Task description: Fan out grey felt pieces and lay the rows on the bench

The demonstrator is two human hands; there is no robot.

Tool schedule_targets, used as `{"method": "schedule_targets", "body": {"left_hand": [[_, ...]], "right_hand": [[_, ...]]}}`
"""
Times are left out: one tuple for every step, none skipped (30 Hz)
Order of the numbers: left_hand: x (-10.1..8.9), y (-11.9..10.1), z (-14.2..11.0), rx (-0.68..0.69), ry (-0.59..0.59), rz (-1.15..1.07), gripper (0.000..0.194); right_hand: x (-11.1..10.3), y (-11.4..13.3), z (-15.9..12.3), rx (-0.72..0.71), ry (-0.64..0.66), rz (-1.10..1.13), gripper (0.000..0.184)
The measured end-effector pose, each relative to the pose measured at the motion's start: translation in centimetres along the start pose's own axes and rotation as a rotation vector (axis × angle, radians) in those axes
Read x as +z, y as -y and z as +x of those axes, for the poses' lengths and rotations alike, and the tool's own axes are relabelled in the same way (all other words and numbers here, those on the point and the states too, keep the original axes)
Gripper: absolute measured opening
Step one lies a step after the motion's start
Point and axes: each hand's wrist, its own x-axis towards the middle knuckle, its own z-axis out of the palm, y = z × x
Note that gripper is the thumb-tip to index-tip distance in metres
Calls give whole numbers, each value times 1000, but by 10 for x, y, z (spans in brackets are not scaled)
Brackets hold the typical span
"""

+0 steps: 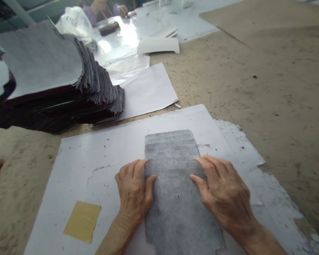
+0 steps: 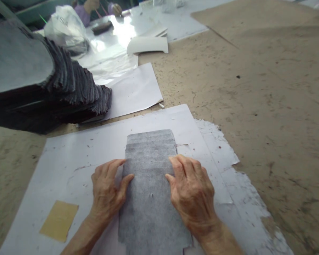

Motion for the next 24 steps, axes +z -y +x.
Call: {"method": "schedule_targets", "body": {"left_hand": [[-2,3,4,58,43,-13,35],[-3,6,8,97,92,-28,33],[-5,8,13,116,139,-41,32],[-6,10,18,118,187,-55,32],[-7,12,23,106,234,-72,31],[-8,12,27,81,273,-91,31],[-8,13,29,50,305,-109,29],[-9,12,31,11,330,-124,28],[-9,11,31,-36,349,-135,25],[-10,10,29,-88,364,-143,20],[-11,8,27,-143,376,-154,17],[-12,7,22,-195,387,-172,18],[-13,5,17,-241,391,-198,21],[-15,4,12,-278,383,-225,23],[-16,3,7,-306,368,-249,24],[-16,2,2,-326,349,-266,24],[-17,1,-2,-340,333,-274,23],[-17,0,-5,-352,322,-275,23],[-17,0,-7,-362,319,-274,24],[-16,0,-7,-368,324,-275,26],[-15,0,-7,-374,328,-280,27],[-15,0,-6,-378,331,-286,28],[-14,1,-5,-379,331,-293,28],[-14,1,-3,-378,330,-300,28]], "right_hand": [[-1,-4,4,-61,35,53,24],[-1,-9,8,-104,76,95,24],[0,-13,12,-131,118,121,25],[1,-17,16,-144,159,133,26],[2,-20,19,-150,200,136,26],[3,-22,21,-145,235,135,26],[4,-23,22,-123,260,131,24],[4,-23,22,-83,277,122,21],[4,-22,21,-28,290,109,17],[3,-20,18,39,300,95,15],[2,-18,15,111,305,86,17],[0,-16,10,179,313,88,21],[-2,-14,4,243,320,105,25],[-5,-12,-1,305,324,137,29],[-7,-10,-6,361,324,177,33],[-9,-8,-11,412,322,217,36],[-11,-6,-14,456,323,251,38],[-12,-4,-16,492,325,276,39],[-12,-2,-17,521,324,293,39],[-12,-1,-17,542,326,307,38],[-12,1,-17,557,327,318,37],[-11,2,-15,569,325,328,37],[-11,3,-14,576,321,338,36],[-11,3,-12,580,317,349,36]]}}
